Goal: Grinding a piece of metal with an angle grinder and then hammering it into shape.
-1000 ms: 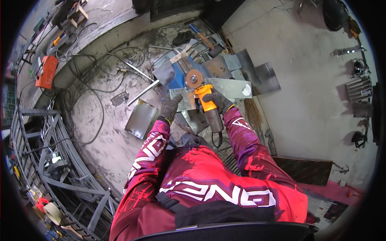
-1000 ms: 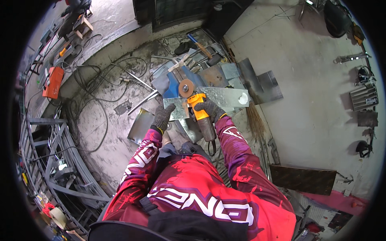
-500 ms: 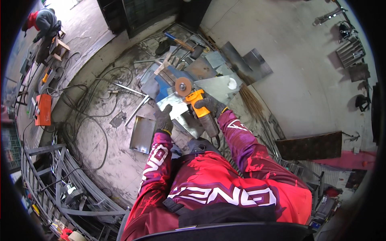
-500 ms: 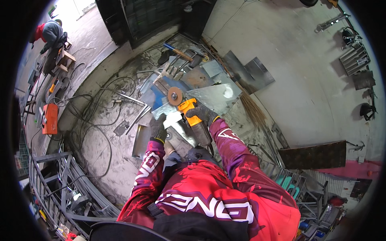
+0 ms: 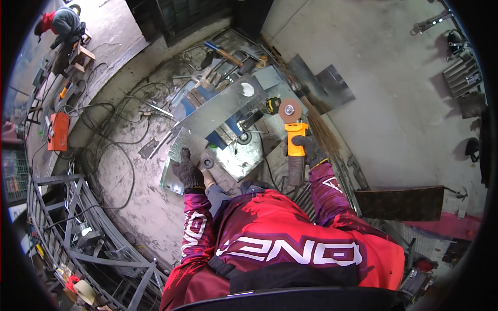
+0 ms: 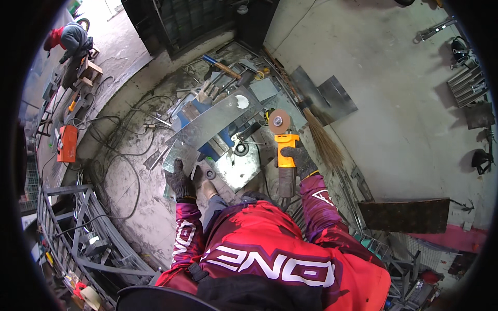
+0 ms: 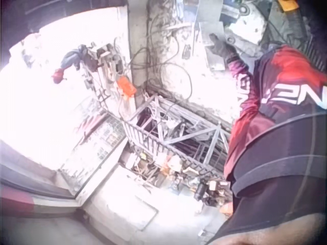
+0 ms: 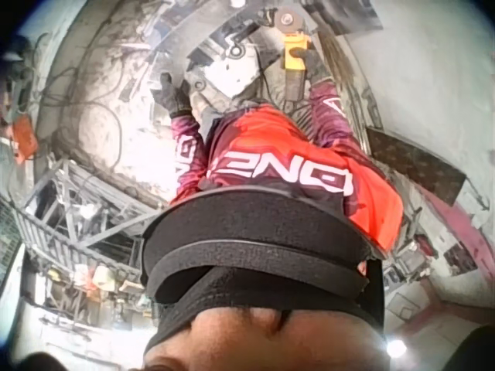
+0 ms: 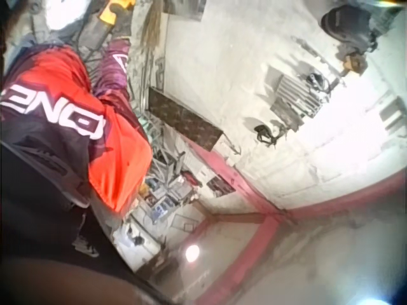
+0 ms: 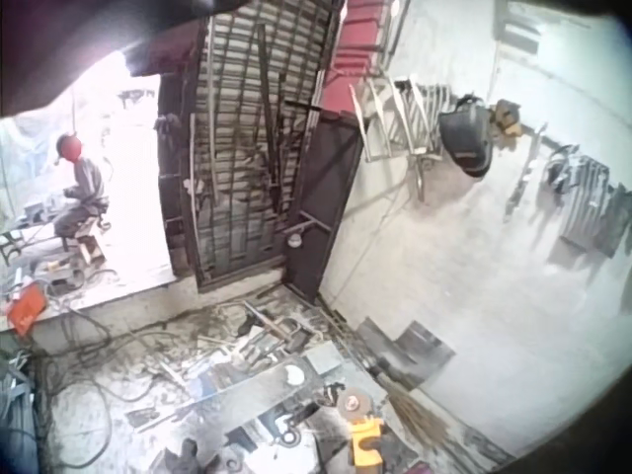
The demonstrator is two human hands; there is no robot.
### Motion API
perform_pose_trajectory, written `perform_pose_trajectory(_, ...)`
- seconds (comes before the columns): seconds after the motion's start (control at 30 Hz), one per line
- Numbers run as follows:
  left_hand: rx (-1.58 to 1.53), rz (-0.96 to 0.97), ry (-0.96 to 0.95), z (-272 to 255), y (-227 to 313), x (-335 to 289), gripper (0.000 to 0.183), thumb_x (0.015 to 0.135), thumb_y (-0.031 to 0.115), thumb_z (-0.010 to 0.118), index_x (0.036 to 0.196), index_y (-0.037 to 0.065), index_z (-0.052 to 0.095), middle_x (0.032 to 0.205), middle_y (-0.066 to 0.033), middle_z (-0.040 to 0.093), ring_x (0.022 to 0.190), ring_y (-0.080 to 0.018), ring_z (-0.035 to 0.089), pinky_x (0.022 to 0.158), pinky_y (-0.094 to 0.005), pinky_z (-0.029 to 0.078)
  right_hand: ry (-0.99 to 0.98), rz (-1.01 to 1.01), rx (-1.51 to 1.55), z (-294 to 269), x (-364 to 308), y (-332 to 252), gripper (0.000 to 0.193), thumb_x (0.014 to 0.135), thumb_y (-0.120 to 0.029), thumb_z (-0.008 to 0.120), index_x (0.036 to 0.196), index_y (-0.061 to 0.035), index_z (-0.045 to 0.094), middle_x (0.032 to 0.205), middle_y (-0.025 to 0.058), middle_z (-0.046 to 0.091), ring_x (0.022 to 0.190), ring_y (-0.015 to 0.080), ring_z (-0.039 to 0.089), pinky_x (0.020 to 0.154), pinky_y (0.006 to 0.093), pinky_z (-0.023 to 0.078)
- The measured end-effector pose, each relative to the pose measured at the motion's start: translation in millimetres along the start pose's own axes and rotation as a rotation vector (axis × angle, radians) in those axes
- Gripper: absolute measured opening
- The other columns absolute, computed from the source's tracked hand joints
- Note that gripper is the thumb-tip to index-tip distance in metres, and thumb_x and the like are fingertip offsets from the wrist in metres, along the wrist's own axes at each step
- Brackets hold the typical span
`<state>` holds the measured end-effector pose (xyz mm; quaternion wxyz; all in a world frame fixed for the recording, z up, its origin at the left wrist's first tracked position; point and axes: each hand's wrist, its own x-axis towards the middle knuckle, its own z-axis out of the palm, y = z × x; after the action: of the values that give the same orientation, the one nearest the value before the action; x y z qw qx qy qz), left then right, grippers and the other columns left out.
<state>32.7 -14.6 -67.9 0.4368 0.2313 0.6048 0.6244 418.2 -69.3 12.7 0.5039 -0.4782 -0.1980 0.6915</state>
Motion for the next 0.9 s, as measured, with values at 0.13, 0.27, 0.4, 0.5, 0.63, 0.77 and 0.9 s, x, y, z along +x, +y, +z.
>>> perform_pose_trajectory(0.13, 0.045, 0.036, -0.025, 24.4, 12.5, -12.4, 0.034, 0.089, 0.019, 0.065, 0.114, -0.003, 0.059, 0.107, -0.0134, 0.065, 0.089, -0.0230, 0.063, 0.078, -0.0356, 0.051, 0.024, 0.030, -0.015, -44.8, -3.0, -8.1, 0.039, 0.074, -0.006, 0.072, 0.111, -0.0036, 0.059, 0.088, 0.0082, 0.066, 0.073, 0.0238, 0.068, 0.065, 0.0382, 0.058)
perform_pose_trajectory(0.27, -0.050, -0.067, -0.004, 32.5, 13.8, -10.4, 0.032, 0.088, 0.016, 0.064, 0.116, 0.000, 0.058, 0.107, -0.0104, 0.065, 0.086, -0.0228, 0.064, 0.077, -0.0328, 0.052, 0.126, -0.051, -0.066, -72.7, 0.0, -5.2, 0.039, 0.074, -0.005, 0.072, 0.111, -0.0041, 0.059, 0.089, 0.0070, 0.066, 0.075, 0.0218, 0.067, 0.066, 0.0364, 0.058)
perform_pose_trajectory(0.4, -0.121, -0.113, -0.012, 22.3, 35.8, -20.9, 0.030, 0.089, 0.012, 0.061, 0.116, 0.000, 0.059, 0.103, -0.0090, 0.067, 0.090, -0.0202, 0.063, 0.080, -0.0323, 0.051, 0.153, -0.006, -0.103, -85.9, 4.4, -6.0, 0.039, 0.073, -0.003, 0.074, 0.110, -0.0052, 0.061, 0.092, 0.0046, 0.066, 0.078, 0.0178, 0.066, 0.069, 0.0328, 0.056)
perform_pose_trajectory(0.5, 0.088, 0.017, -0.018, 13.4, 61.5, -39.7, 0.032, 0.092, 0.015, 0.058, 0.123, 0.005, 0.054, 0.110, -0.0097, 0.063, 0.099, -0.0228, 0.062, 0.082, -0.0375, 0.054, 0.119, -0.141, -0.148, -83.3, 11.1, -9.5, 0.047, 0.072, -0.002, 0.075, 0.115, -0.0056, 0.057, 0.094, 0.0043, 0.065, 0.079, 0.0185, 0.066, 0.069, 0.0324, 0.057)
perform_pose_trajectory(0.63, 0.190, -0.047, -0.243, 31.7, 79.3, -70.6, 0.026, 0.093, 0.017, 0.060, 0.115, 0.004, 0.059, 0.106, -0.0034, 0.062, 0.093, -0.0143, 0.059, 0.079, -0.0287, 0.050, 0.008, -0.194, -0.329, -66.6, 18.3, -14.9, 0.060, 0.066, -0.001, 0.077, 0.121, -0.0063, 0.052, 0.101, 0.0046, 0.063, 0.085, 0.0170, 0.064, 0.073, 0.0323, 0.056)
perform_pose_trajectory(0.77, 0.356, 0.054, -0.425, 69.3, 104.5, -86.9, 0.015, 0.088, 0.016, 0.068, 0.098, 0.005, 0.065, 0.089, -0.0009, 0.064, 0.081, -0.0143, 0.057, 0.075, -0.0305, 0.047, -0.033, -0.146, -0.352, -45.9, 19.1, -16.6, 0.077, 0.060, 0.006, 0.074, 0.129, -0.0100, 0.045, 0.111, 0.0051, 0.059, 0.098, 0.0190, 0.060, 0.083, 0.0336, 0.053)
perform_pose_trajectory(0.9, 1.082, 1.134, -0.483, 88.6, 133.3, -78.7, 0.023, 0.073, 0.010, 0.070, 0.095, 0.017, 0.070, 0.097, -0.0077, 0.062, 0.097, -0.0292, 0.055, 0.100, -0.0464, 0.036, -0.080, -0.163, -0.337, -37.7, 21.2, -12.2, 0.080, 0.059, 0.006, 0.074, 0.130, -0.0118, 0.044, 0.114, 0.0051, 0.057, 0.102, 0.0202, 0.058, 0.086, 0.0349, 0.052)
